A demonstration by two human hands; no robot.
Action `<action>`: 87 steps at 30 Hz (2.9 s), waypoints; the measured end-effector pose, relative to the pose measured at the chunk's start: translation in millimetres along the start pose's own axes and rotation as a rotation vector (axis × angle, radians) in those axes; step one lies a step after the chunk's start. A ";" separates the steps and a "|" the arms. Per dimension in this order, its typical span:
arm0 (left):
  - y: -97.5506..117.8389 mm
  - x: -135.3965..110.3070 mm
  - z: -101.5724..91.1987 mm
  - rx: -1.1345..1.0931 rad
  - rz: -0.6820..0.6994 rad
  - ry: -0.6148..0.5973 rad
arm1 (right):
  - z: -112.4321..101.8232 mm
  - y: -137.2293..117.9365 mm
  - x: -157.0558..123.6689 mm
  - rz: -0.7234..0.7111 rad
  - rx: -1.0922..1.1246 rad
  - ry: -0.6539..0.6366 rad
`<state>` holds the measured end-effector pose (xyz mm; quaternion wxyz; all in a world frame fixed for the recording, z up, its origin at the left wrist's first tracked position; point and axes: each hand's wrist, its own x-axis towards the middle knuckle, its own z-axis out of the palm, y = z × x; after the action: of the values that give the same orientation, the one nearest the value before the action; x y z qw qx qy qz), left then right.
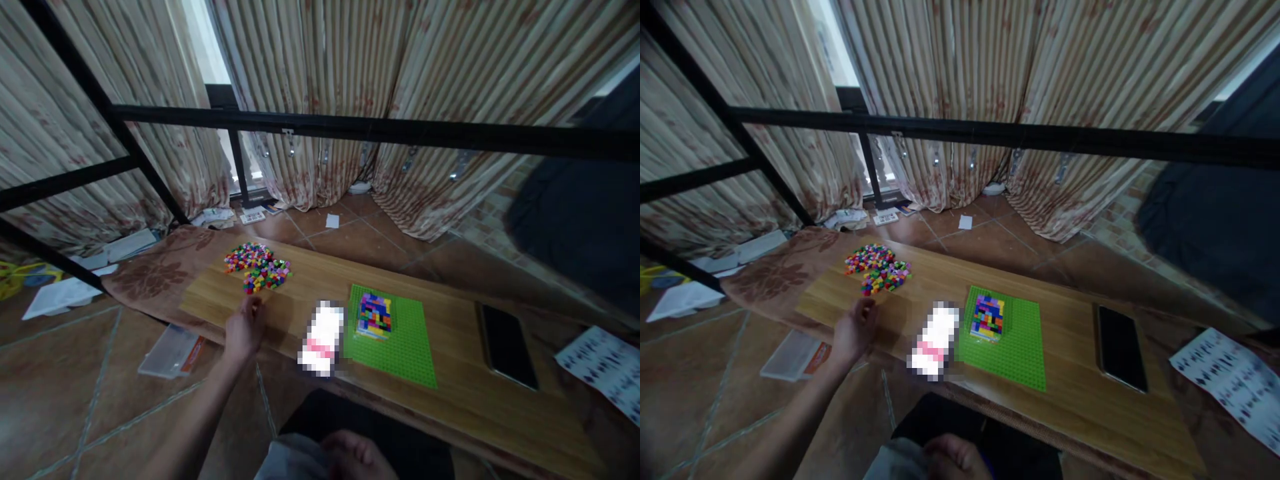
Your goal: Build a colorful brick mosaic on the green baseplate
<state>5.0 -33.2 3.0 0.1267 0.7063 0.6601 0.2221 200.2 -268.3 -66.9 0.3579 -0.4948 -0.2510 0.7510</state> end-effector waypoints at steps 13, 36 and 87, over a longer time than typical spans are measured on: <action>103.4 -129.6 34.8 -0.520 0.477 -0.118 | 6.2 -98.7 -21.1 -0.391 0.136 0.530; 163.5 -77.4 52.7 -0.510 0.480 -0.122 | -100.5 -167.2 -1.4 -0.698 -0.662 0.908; 197.3 53.8 114.4 -0.764 0.512 -0.932 | -117.5 -181.2 56.1 -0.629 -0.110 0.888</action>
<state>234.5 14.0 4.6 0.5847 0.7687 0.2216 0.1345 346.8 -109.6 -11.1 0.6106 -0.6831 -0.2507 0.3125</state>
